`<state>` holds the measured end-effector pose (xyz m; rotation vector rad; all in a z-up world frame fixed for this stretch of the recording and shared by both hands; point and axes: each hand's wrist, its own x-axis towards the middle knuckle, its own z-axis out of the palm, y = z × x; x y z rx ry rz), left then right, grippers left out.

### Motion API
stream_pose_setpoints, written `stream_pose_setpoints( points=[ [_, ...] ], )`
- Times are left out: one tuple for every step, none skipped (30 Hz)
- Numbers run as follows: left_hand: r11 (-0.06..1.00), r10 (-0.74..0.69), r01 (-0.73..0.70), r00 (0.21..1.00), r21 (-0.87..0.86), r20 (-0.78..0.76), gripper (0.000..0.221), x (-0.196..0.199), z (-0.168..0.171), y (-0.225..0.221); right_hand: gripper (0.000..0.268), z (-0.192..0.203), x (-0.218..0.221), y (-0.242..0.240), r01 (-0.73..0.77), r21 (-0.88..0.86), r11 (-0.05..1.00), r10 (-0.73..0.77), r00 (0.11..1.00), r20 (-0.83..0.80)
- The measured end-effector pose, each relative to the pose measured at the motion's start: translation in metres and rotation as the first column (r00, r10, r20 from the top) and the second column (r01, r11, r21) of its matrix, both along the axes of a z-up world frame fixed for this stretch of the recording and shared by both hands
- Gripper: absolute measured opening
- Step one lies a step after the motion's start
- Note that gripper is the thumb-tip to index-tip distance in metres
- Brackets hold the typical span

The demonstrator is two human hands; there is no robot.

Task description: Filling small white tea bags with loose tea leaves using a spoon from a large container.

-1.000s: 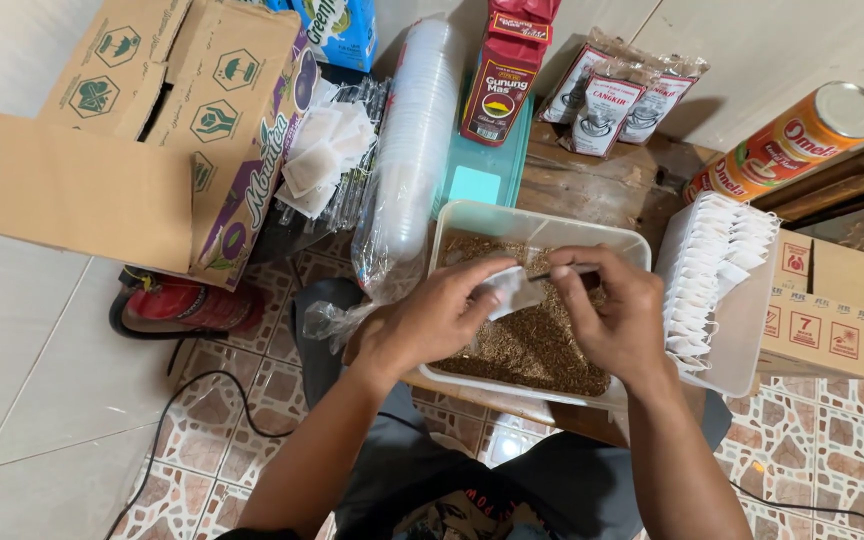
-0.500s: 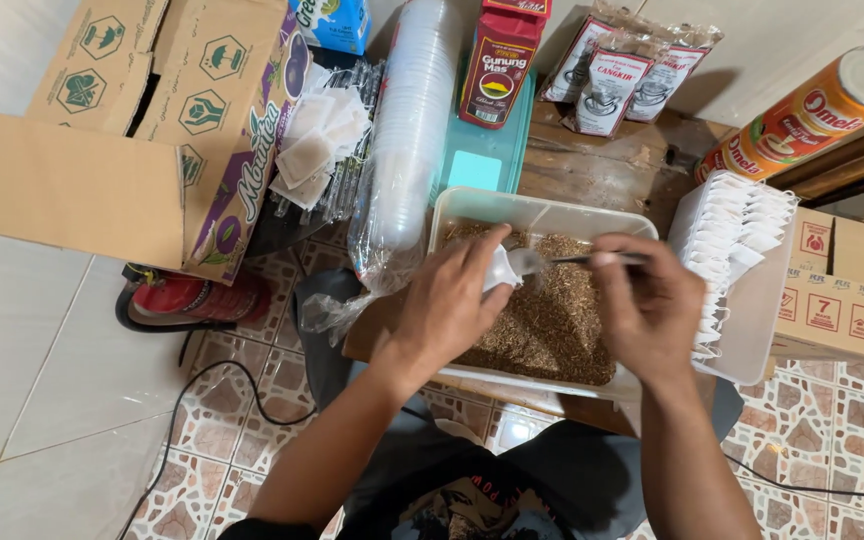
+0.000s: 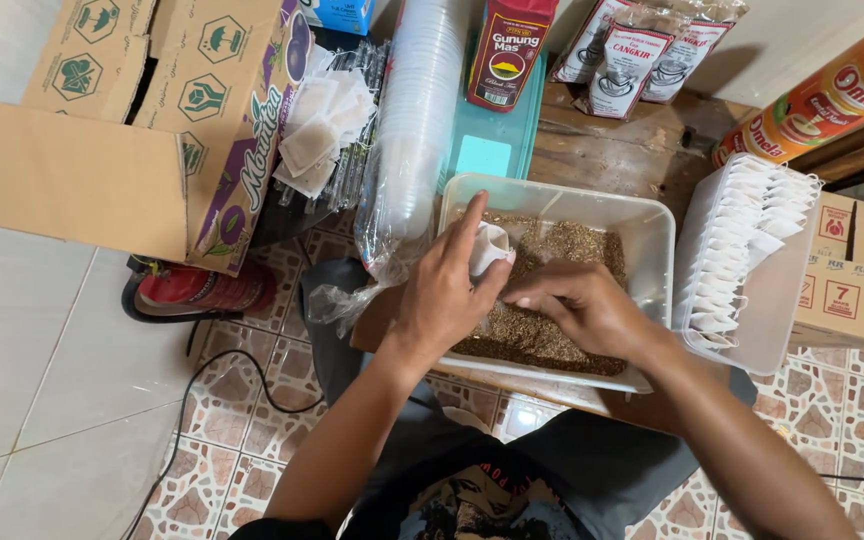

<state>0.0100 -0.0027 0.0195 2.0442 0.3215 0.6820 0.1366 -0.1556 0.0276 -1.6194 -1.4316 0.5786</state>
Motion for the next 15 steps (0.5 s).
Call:
stream_pose_setpoints(
  points=[
    [1.0, 0.0, 0.0, 1.0, 0.0, -0.002, 0.064, -0.001, -0.003, 0.0, 0.021, -0.004, -0.001, 0.004, 0.0, 0.0, 1.0, 0.0, 1.0, -0.002],
    [1.0, -0.001, 0.001, 1.0, 0.013, -0.02, 0.067, -0.001, -0.007, 0.001, 0.018, -0.008, -0.001, 0.007, -0.04, -0.021, 0.999, 0.04, 0.999, -0.001],
    [1.0, -0.007, 0.007, 0.999, 0.026, -0.036, 0.069, 0.0, -0.01, 0.0, 0.016, -0.011, -0.001, 0.009, -0.075, -0.043, 0.996, 0.075, 0.997, 0.001],
    [1.0, -0.012, 0.013, 0.999, 0.026, -0.034, 0.069, 0.0, -0.011, 0.001, 0.016, -0.007, 0.001, 0.01, -0.07, -0.044, 0.997, 0.07, 0.998, 0.003],
    [1.0, -0.009, 0.01, 0.999, 0.025, -0.039, 0.07, 0.001, -0.013, 0.0, 0.016, -0.004, 0.002, 0.01, -0.127, -0.042, 0.991, 0.127, 0.992, 0.008],
    [1.0, -0.007, 0.008, 0.999, 0.025, -0.043, 0.071, 0.001, -0.014, 0.0, 0.016, -0.001, 0.004, 0.011, -0.184, -0.04, 0.982, 0.185, 0.983, 0.013],
    [1.0, -0.008, 0.009, 0.999, 0.023, -0.042, 0.071, 0.001, -0.016, 0.0, 0.016, 0.006, 0.007, 0.006, -0.183, -0.042, 0.982, 0.183, 0.983, 0.014],
    [0.999, -0.008, 0.01, 0.999, 0.033, -0.051, 0.07, 0.0, -0.017, 0.0, 0.016, 0.013, 0.011, 0.003, -0.19, -0.064, 0.98, 0.193, 0.98, 0.046],
    [0.999, -0.007, 0.009, 0.998, 0.045, -0.055, 0.07, 0.002, -0.018, 0.0, 0.016, 0.02, 0.016, 0.0, -0.197, -0.084, 0.977, 0.204, 0.975, 0.083],
    [0.999, -0.008, 0.01, 0.999, 0.046, -0.049, 0.07, 0.001, -0.019, 0.001, 0.016, 0.028, 0.016, -0.008, -0.196, -0.084, 0.977, 0.203, 0.975, 0.089],
    [0.998, -0.018, 0.022, 0.997, 0.052, -0.072, 0.072, 0.001, -0.019, 0.001, 0.015, 0.036, 0.017, -0.016, -0.125, -0.111, 0.986, 0.138, 0.984, 0.113],
    [0.998, -0.028, 0.034, 0.995, 0.058, -0.094, 0.075, 0.001, -0.019, 0.001, 0.013, 0.043, 0.017, -0.024, -0.054, -0.135, 0.989, 0.073, 0.988, 0.138],
    [0.998, -0.03, 0.035, 0.996, 0.057, -0.09, 0.075, 0.001, -0.018, 0.001, 0.013, 0.041, 0.018, -0.035, -0.052, -0.137, 0.989, 0.072, 0.987, 0.142],
    [0.998, -0.029, 0.034, 0.995, 0.057, -0.091, 0.076, 0.002, -0.017, 0.001, 0.014, 0.038, 0.019, -0.047, -0.012, -0.129, 0.992, 0.032, 0.987, 0.158],
    [0.998, -0.027, 0.032, 0.995, 0.057, -0.095, 0.076, 0.001, -0.016, 0.0, 0.016, 0.035, 0.018, -0.058, 0.027, -0.122, 0.992, -0.006, 0.985, 0.17]
  ],
)
